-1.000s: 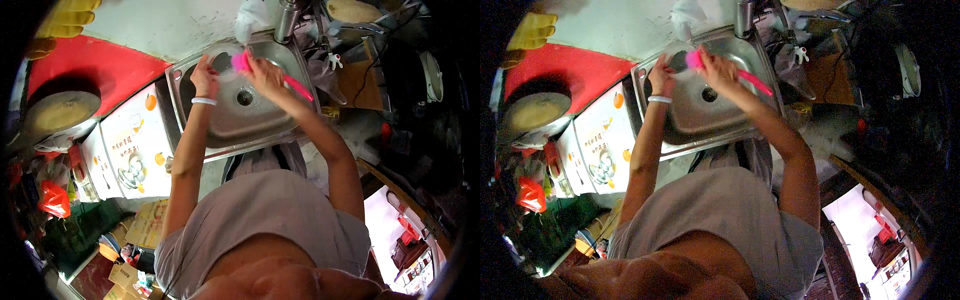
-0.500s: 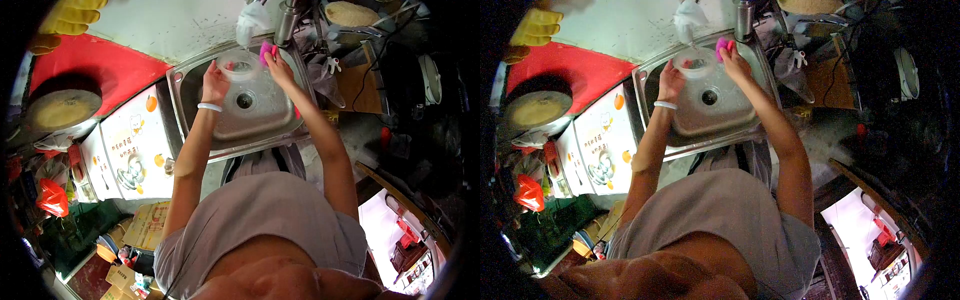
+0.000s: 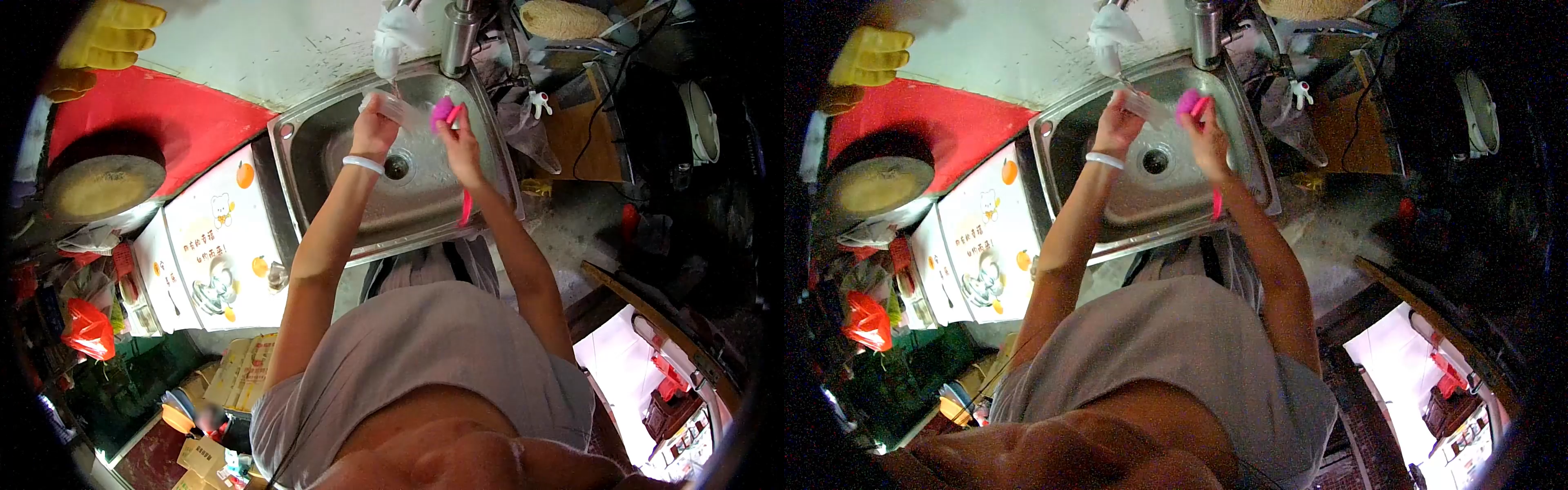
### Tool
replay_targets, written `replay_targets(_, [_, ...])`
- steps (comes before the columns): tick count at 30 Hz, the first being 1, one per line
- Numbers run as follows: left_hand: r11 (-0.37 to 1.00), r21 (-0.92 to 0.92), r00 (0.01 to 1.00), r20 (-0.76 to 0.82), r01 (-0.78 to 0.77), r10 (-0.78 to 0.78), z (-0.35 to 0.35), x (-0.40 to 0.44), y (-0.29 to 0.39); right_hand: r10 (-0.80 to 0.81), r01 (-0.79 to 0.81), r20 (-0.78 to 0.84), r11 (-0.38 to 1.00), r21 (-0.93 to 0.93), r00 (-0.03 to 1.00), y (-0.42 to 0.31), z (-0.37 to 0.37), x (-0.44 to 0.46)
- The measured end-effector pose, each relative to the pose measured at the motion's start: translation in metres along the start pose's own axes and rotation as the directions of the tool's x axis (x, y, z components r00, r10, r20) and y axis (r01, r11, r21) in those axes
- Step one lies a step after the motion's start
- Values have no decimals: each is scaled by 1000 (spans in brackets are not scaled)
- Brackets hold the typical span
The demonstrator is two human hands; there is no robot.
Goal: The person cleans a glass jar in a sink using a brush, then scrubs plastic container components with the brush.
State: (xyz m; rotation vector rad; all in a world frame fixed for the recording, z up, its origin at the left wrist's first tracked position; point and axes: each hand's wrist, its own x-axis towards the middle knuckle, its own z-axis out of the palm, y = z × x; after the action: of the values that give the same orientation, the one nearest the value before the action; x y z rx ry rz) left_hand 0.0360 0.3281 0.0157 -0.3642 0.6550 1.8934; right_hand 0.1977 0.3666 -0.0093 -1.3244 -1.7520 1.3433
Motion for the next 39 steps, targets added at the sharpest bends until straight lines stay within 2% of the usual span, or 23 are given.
replay_targets(2, [996, 84, 998, -51, -37, 41, -4, 2, -9, -81, 83, 33, 995, -55, 996, -24, -2, -8])
replay_targets(4, [955, 257, 987, 98, -145, 124, -10, 6, -23, -269, 295, 121, 859, -418, 955, -39, 5, -6])
replay_targets(5, [889, 376, 963, 165, -262, 214, 4, -9, -32, -243, 255, 94, 804, -537, 965, -56, 6, -3])
replay_targets(6, [889, 377, 964, 165, -258, 210, 8, -8, -31, -241, 251, 91, 805, -537, 966, -70, 5, 2])
replay_targets(8, [904, 335, 963, 131, -267, 235, 14, -9, -22, -356, 351, 132, 669, -655, 925, -86, 4, 8])
replay_targets(9, [881, 384, 950, 247, -278, 192, 13, -14, -10, -425, 374, 93, 649, -662, 901, -81, 5, 8])
replay_targets(10, [921, 280, 958, 172, -272, 231, 18, -14, -5, -435, 381, 91, 647, -660, 896, -69, 2, 8])
replay_targets(12, [934, 235, 946, 247, -269, 210, 17, -16, 1, -224, 323, 240, 763, -560, 945, -45, -3, 1])
replay_targets(14, [912, 292, 950, 207, -290, 235, 11, -13, -6, -261, 327, 198, 782, -531, 945, -46, 4, -1])
replay_targets(16, [887, 360, 954, 179, -290, 239, 9, -15, -12, -467, 445, 86, 748, -493, 880, -79, 9, 7])
replay_targets(18, [860, 418, 956, 105, -292, 274, 14, -24, -12, -469, 425, 93, 678, -599, 879, -84, 8, 9])
replay_targets(19, [853, 426, 951, 194, -301, 239, 8, -22, -7, -434, 412, 120, 682, -604, 893, -77, 7, 8])
replay_targets(22, [892, 309, 935, 236, -330, 265, 6, -17, 0, -338, 377, 175, 741, -555, 925, -44, 13, 10])
replay_targets(24, [897, 294, 941, 170, -330, 291, 18, -29, -10, -287, 312, 128, 811, -495, 949, -54, 7, 3])
replay_targets(25, [880, 325, 937, 162, -347, 310, 17, -26, -11, -418, 400, 61, 806, -436, 907, -62, 9, 4])
replay_targets(26, [860, 356, 930, 161, -366, 329, 17, -23, -11, -415, 397, 58, 806, -439, 908, -74, 10, 5])
replay_targets(28, [865, 363, 937, 168, -347, 305, 13, -26, -10, -526, 489, 109, 669, -560, 843, -86, 13, 11])
replay_targets(30, [869, 371, 943, 189, -327, 274, 12, -30, -4, -548, 509, 69, 712, -484, 833, -59, 18, 14])
replay_targets(32, [879, 342, 938, 221, -332, 269, 11, -29, 0, -414, 439, 168, 740, -510, 894, -39, 13, 11])
replay_targets(33, [871, 342, 931, 219, -354, 292, 15, -30, -4, -476, 466, 69, 802, -374, 876, -37, 16, 10])
replay_targets(34, [861, 345, 924, 219, -373, 313, 18, -31, -7, -469, 460, 73, 804, -376, 880, -35, 20, 10])
replay_targets(36, [857, 373, 934, 166, -355, 315, 20, -31, -8, -584, 527, 83, 650, -547, 807, -73, 15, 11])
replay_targets(39, [869, 374, 945, 177, -323, 275, 19, -35, 2, -563, 543, 141, 653, -528, 814, -54, 14, 14])
